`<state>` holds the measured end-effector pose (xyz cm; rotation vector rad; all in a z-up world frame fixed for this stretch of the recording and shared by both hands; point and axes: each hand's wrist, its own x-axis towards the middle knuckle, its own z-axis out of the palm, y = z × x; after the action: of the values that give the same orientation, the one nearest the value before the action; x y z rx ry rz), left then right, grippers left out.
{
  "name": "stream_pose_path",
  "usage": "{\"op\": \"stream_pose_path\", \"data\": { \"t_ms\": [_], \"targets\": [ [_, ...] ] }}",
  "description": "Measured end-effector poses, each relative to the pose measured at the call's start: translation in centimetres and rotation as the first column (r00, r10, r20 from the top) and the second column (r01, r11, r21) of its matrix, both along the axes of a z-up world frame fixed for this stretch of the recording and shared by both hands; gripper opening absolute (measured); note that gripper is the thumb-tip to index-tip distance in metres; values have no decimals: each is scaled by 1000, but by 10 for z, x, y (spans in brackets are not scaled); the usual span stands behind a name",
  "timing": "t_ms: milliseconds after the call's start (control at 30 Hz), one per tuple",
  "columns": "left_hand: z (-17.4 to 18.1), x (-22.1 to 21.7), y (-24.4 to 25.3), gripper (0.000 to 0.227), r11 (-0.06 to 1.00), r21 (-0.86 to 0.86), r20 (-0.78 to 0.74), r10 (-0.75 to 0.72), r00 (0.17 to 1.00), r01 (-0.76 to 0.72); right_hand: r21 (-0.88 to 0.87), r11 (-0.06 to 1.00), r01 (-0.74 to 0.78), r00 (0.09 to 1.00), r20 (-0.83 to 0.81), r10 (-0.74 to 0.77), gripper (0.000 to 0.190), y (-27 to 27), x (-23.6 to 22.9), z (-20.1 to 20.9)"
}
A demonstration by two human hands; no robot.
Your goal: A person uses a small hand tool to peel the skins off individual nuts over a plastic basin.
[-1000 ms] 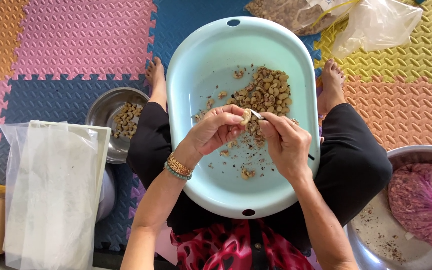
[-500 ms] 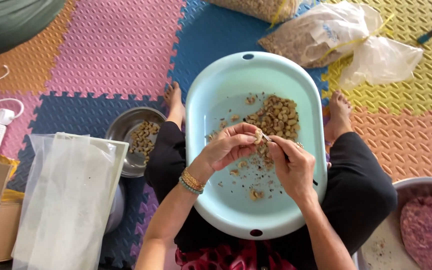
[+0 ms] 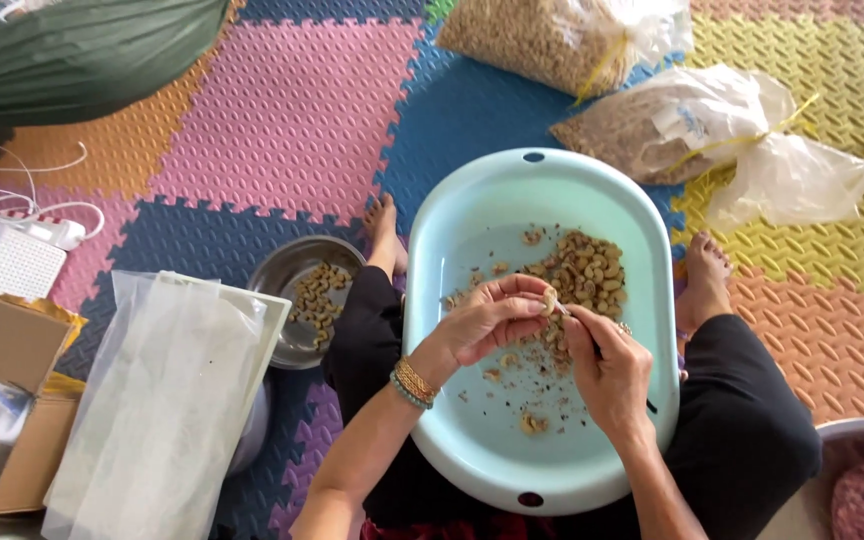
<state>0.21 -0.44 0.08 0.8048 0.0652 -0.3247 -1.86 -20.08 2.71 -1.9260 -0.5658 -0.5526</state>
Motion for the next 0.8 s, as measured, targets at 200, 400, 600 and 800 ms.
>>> {"op": "stream_pose_path", "data": {
  "t_ms": [200,400,600,800],
  "targets": [
    [-3,0,1,21,1000,-24,20,-2,1000,2,-6,1000,14,999,39,-14,19,0,0,-3],
    [-2,4,6,24,987,-159,-8,-14,1000,12,-26,999,19,997,73,-17,20,6,-2,5],
    [1,5,5,28,977,-214,40,1,999,8,-43,999,-7,997,81,11,21,6,2,8],
    [-1,4,5,29,974,-226,64,14,998,0,-67,997,-33,995,97,39,20,10,3,13]
  ]
}}
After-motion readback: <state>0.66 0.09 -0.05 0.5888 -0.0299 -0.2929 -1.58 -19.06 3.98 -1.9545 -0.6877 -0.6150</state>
